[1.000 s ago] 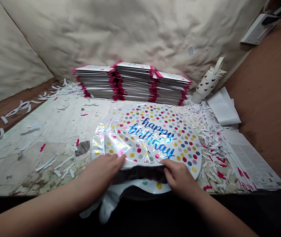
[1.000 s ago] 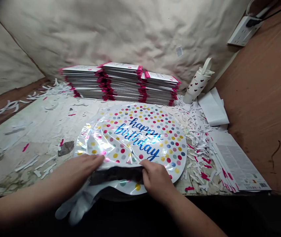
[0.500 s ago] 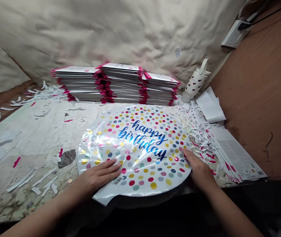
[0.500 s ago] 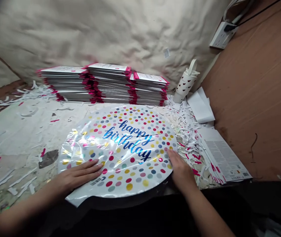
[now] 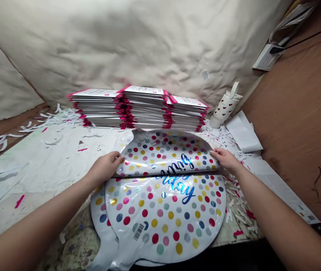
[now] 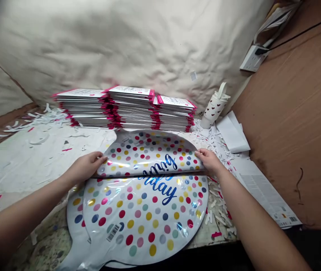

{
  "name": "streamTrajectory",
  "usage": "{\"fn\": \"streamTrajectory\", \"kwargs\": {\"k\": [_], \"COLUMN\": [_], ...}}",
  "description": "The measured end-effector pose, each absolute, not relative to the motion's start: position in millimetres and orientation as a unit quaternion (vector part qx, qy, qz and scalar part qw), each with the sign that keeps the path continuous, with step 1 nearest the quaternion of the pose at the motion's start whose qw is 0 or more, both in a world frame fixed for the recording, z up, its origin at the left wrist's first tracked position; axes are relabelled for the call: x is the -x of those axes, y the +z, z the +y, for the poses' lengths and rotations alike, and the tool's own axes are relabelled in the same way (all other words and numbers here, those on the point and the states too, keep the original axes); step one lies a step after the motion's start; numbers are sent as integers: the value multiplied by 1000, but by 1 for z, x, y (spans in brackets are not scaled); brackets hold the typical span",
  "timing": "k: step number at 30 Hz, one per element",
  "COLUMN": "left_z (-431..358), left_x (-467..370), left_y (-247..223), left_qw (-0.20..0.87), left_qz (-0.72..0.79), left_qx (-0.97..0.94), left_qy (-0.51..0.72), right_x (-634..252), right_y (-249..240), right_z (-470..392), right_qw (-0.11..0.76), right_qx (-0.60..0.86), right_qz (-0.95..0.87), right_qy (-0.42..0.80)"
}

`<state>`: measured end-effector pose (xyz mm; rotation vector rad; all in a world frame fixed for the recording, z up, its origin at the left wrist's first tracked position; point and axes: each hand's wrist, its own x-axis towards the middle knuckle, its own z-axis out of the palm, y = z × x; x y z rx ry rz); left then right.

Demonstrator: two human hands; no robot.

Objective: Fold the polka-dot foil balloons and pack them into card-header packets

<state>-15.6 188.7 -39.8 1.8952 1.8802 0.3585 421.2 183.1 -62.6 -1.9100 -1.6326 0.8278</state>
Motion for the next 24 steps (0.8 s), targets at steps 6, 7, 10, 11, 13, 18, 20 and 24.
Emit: {"fn": "streamTrajectory", "kwargs": {"k": [6,7,10,11,13,18,20,24], "left_z": [149,141,128,127,126,126,127,133], "left_x": [-36,-39,-40,-39,-38,-36,-38,-63], "left_y": [-53,-58,-72,-75,-78,-73,-69,-63], "left_qw": [43,63,83,81,76,66,80,74], "left_qz": [511,506,520,523,528,534,535,536], "left_qx": [-855,-859,-850,-848,-846,-843,-841,-841], "left_qy": [76,35,-17,-16,-12,-18,-31,-16], "right_x": [-405,-397,-349,-326,-282,-280,-323,-378], "right_y": [-51,-47,-41,-44,-54,-79,-79,-75], "right_z": [229,229,214,203,179,132,123,102], "right_qw": [194,187,180,174,108,-7,-27,-27], "right_qx": [765,775,778,759,638,541,691,772], "right_qz": [-588,-583,-596,-623,-756,-825,-715,-635], "right_qy": [180,155,84,74,97,162,107,31]}}
